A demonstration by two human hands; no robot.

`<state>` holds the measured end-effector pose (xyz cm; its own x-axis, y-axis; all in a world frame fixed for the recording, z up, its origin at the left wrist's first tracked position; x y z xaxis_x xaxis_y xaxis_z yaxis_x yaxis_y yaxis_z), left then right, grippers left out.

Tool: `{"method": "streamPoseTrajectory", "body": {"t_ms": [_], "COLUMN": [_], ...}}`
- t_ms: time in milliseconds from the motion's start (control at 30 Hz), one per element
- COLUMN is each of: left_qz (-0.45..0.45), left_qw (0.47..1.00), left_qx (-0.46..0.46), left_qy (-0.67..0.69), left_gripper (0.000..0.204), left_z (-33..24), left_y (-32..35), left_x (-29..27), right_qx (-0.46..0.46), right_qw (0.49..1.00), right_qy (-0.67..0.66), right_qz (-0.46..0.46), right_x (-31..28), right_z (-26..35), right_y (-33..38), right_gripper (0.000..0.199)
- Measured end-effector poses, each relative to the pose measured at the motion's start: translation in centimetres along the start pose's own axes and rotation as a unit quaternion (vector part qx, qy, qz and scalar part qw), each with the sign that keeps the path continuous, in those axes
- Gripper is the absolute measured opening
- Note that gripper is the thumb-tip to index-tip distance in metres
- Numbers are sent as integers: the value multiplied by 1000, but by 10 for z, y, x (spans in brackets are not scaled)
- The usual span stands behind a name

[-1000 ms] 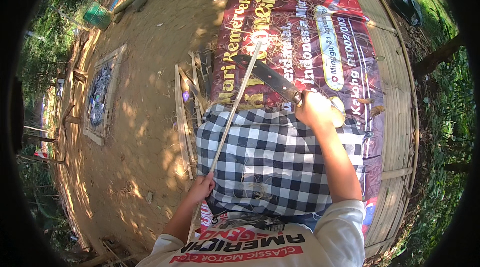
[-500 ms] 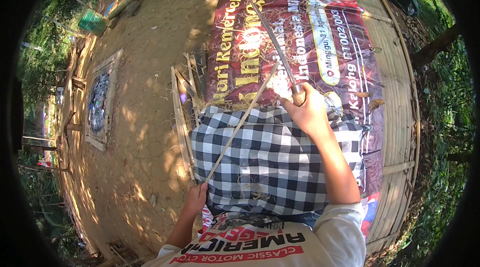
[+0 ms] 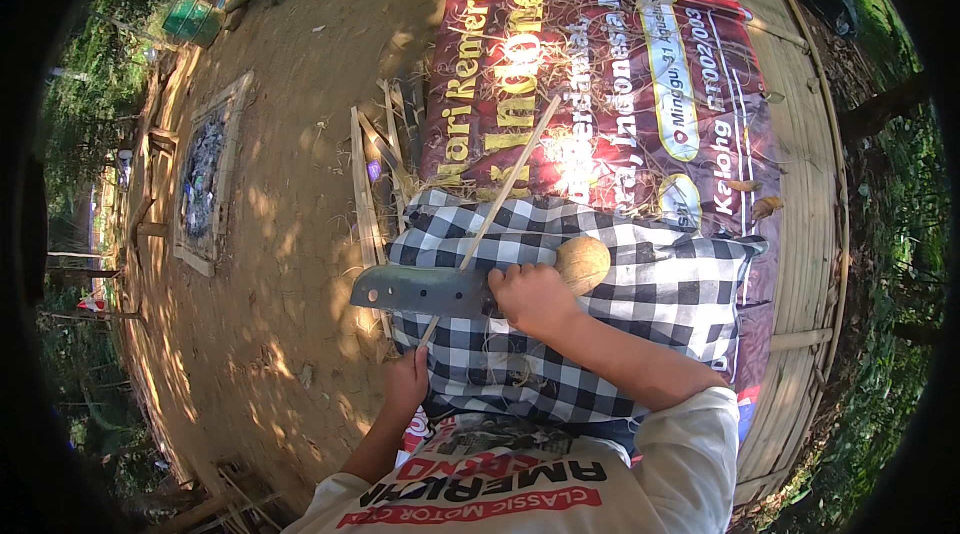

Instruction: The person scrapes the surface of a thin wooden stick with a machete while holding it over a bamboo platform.

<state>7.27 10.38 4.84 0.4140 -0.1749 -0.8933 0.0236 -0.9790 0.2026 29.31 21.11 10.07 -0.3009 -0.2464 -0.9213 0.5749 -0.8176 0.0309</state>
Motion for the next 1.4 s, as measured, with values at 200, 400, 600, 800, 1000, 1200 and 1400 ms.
{"method": "streamPoseTrajectory", "body": {"t_ms": [200, 400, 600, 800, 1000, 1200, 1400], "left_qz": [-18, -22, -31, -30, -11, 13, 27], "left_qw": [1000, 999, 998, 995, 994, 992, 989], "left_qx": [-2, 6, -2, -10, -12, -32, -47], "left_qy": [14, 36, 51, 96, 111, 119, 138], "left_gripper": [40, 38, 40, 41, 39, 38, 39], "left_z": [1, -3, 1, 8, 7, 13, 11], "left_y": [1, -3, -4, -9, -11, -9, -16], "left_x": [4, 5, 1, 6, 2, 6, 7], "right_qx": [-25, -1, 95, 407, 291, 92, 48], "right_qw": [998, 995, 983, 880, 924, 994, 998], "right_qy": [37, 84, 125, 87, -68, -40, 20], "right_qz": [-44, -59, -94, -230, -238, -38, -28], "right_x": [-12, -17, -52, -166, -143, -44, -3], "right_z": [-23, -58, -118, -247, -153, -39, -59], "right_y": [0, 5, 6, 68, 55, -6, -31], "right_gripper": [17, 31, 26, 27, 36, 23, 24]}}
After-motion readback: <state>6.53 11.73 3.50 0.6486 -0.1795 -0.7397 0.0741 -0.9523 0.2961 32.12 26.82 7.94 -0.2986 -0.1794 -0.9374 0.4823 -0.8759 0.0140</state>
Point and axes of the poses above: each hand's wrist, its own y-axis away from the middle knuckle, its own x-axis out of the palm, z = x × y, the point moved 9 cm from there along -y, towards the middle knuckle, and after that the axes turned 4 degrees about -y, right-handed, at the moved point
